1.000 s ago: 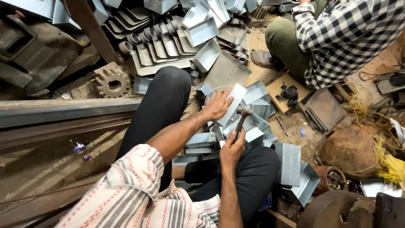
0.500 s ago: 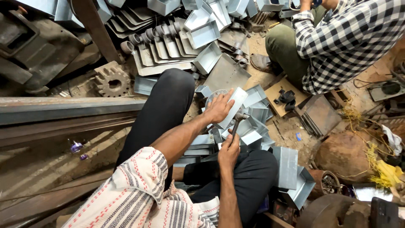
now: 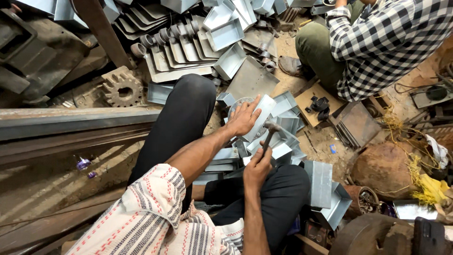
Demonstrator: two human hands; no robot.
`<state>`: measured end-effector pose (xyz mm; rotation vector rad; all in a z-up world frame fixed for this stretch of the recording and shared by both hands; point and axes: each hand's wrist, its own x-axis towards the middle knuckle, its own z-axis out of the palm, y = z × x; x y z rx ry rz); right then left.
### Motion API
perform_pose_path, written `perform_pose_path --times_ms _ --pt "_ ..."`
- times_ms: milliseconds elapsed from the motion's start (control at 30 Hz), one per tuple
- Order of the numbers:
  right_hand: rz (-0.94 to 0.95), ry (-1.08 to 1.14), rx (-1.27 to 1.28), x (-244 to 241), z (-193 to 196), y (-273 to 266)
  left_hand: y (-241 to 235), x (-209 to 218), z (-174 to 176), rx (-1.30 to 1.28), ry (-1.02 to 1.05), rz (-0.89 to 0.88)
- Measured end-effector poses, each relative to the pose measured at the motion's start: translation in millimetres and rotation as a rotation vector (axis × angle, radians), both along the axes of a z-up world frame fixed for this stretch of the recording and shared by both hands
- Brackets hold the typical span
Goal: The person assembles metal parts by positioning a circular metal plate with holes over a stack of rectangular metal boxes and striking it with a hammer to secure it.
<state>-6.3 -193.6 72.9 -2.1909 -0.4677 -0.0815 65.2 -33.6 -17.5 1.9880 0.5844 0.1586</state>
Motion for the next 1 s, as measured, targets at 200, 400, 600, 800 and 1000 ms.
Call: perform_pose_path --times_ms 200,400,600,800,1000 --pt "0.036 0.049 -0.019 2.4 -7.8 -3.5 1.5 10.5 -8.8 0.079 0.011 -0.009" --pt "-0.022 -0.139 0.059 6.3 -12.3 -8.9 17.0 40.2 -33.3 0.039 0.062 -0.085" --pt "-0.157 -0.099 0.418 3.0 -22.9 -30.0 18.3 36.2 -37.9 -0.072 0.015 -0.097" --pt "0.002 -0.104 -0.060 3.7 -27.6 -15.3 16.3 28.7 -38.5 -0.051 0.037 -0.090" --pt "-0.183 0.004 0.182 -1.1 -1.2 -11.0 18.9 35.4 -36.8 -0.033 0.065 -0.074"
